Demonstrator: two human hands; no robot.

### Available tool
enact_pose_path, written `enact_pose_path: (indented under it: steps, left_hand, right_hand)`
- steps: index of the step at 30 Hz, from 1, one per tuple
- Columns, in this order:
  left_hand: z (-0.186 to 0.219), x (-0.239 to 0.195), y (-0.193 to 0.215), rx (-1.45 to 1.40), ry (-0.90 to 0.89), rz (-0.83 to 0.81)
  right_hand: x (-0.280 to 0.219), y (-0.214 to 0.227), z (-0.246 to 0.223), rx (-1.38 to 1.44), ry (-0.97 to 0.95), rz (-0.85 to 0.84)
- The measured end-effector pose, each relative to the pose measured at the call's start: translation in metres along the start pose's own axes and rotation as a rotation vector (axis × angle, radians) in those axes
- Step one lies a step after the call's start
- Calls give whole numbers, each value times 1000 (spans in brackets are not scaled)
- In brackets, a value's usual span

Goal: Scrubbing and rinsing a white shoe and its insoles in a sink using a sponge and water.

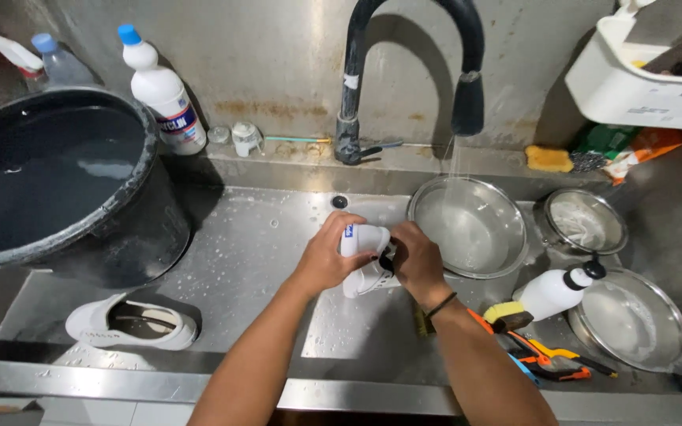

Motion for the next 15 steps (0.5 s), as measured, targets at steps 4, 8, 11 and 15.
enact_pose_path:
  steps: [4, 8, 11, 15]
  left_hand:
    - [-24, 6, -5, -20, 99, 39]
    - [-32, 4, -1, -22, 116, 69]
    - [-20, -12, -15, -149, 212, -11]
    - [-6, -21, -13, -160, 82, -9]
  right_hand:
    - [-10, -21, 58, 201, -211, 43]
    - [-9, -31, 79, 443, -404, 179]
    - [-7, -25, 63, 680, -275, 144]
    - [-15, -30, 65, 610, -90, 135]
Point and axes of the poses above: each hand's wrist, its own x-axis towards the middle knuckle, its own y-axis out of the back of the hand, z = x × y, the point moved 4 cm from there along x, towards the middle knuckle, and after that the axes turned 3 degrees about -x, right-handed, at the moved point
